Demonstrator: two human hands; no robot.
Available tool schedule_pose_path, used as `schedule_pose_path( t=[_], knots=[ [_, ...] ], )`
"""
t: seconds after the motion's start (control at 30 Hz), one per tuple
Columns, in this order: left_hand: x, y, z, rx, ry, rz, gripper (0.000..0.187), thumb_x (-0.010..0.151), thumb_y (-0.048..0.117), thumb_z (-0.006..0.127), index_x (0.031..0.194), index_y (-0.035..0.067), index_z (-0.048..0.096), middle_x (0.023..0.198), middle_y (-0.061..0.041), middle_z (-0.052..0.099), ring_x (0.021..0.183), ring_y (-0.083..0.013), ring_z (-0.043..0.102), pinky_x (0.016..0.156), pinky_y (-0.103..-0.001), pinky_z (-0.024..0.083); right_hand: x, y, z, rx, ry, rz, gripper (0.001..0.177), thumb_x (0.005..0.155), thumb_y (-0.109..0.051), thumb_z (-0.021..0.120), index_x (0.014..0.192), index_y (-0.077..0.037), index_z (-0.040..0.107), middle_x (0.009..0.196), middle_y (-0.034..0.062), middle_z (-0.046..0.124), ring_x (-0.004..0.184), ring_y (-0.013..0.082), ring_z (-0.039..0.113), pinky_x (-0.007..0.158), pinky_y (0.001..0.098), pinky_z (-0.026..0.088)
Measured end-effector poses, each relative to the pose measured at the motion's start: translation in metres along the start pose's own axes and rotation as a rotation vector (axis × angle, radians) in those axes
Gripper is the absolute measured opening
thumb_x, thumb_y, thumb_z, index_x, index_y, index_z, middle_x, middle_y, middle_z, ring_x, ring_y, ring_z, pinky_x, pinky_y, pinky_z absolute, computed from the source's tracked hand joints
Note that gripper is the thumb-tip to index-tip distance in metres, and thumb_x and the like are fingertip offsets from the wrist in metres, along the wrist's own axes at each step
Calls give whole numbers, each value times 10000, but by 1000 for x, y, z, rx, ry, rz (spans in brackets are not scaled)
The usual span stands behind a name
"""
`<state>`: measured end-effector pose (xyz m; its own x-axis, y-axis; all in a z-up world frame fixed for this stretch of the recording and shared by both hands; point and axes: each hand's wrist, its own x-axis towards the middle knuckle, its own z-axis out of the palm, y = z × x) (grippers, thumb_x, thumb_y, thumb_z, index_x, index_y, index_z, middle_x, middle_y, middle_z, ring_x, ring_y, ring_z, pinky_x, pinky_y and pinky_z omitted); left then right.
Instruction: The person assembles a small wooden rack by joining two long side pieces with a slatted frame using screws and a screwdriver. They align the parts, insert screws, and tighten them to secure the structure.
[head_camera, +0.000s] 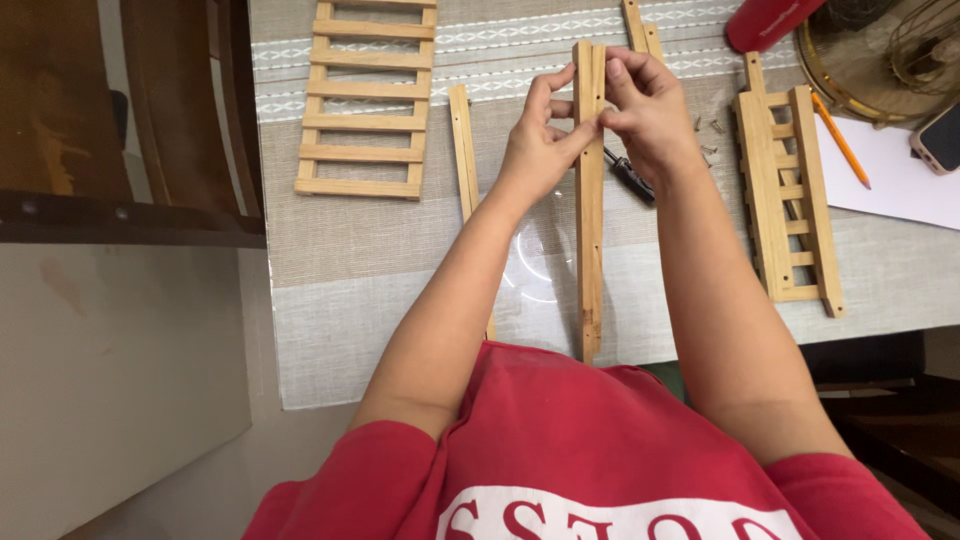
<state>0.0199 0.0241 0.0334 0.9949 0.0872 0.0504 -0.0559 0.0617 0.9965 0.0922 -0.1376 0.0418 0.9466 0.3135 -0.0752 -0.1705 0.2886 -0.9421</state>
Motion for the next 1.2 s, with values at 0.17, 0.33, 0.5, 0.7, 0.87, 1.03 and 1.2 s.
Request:
schedule_pose_path(
  t=[0.17,0.33,0.5,0.7,0.87,1.03,1.2],
  knots=[
    [14,-3,-1,9,-38,79,709,914,168,805,1503,165,410,1119,-134,742,769,-141,747,653,-264,608,8,-9,-3,38,-32,17,296,1110,-204,656,1316,5,615,1154,103,691,874,126,686,673,232,535],
    [24,-4,-2,-4,-88,25,732,899,211,821,1493,169,395,1117,-134,734,793,-137,779,644,-283,665,4,-8,-1,23,75,42,268,1087,-253,604,1267,-67,534,1169,91,698,842,124,697,736,278,612],
    [23,-9,-3,15,-77,22,735,905,248,820,1503,179,398,1123,-134,747,756,-155,769,619,-284,643,0,-2,-1,13,77,44,258,1085,-269,598,1242,-72,539,1161,75,705,816,122,688,721,287,625],
    [23,-8,-3,69,-89,9,755,893,304,825,1505,197,396,1117,-117,757,803,-159,783,679,-285,644,4,0,-3,54,45,42,271,1090,-255,647,1248,-39,610,1062,58,696,811,120,690,678,274,585],
    [20,-2,-2,19,-104,-9,754,885,312,829,1497,202,403,1126,-117,751,841,-174,801,697,-306,659,6,-6,-5,34,65,92,277,1061,-265,660,1226,-44,632,990,34,708,761,99,688,673,270,601],
    [20,3,-1,4,-100,-13,751,877,317,827,1491,209,408,1115,-117,756,855,-169,807,695,-306,674,4,-10,-4,16,80,89,265,1073,-268,672,1215,-47,641,973,24,705,729,81,658,682,274,609],
    [20,1,1,84,-85,-17,752,881,330,829,1496,218,410,1104,-112,773,833,-186,798,705,-306,649,2,-11,-2,-36,104,98,250,1075,-272,675,1184,-49,652,976,27,711,740,86,675,685,265,604]
  ],
)
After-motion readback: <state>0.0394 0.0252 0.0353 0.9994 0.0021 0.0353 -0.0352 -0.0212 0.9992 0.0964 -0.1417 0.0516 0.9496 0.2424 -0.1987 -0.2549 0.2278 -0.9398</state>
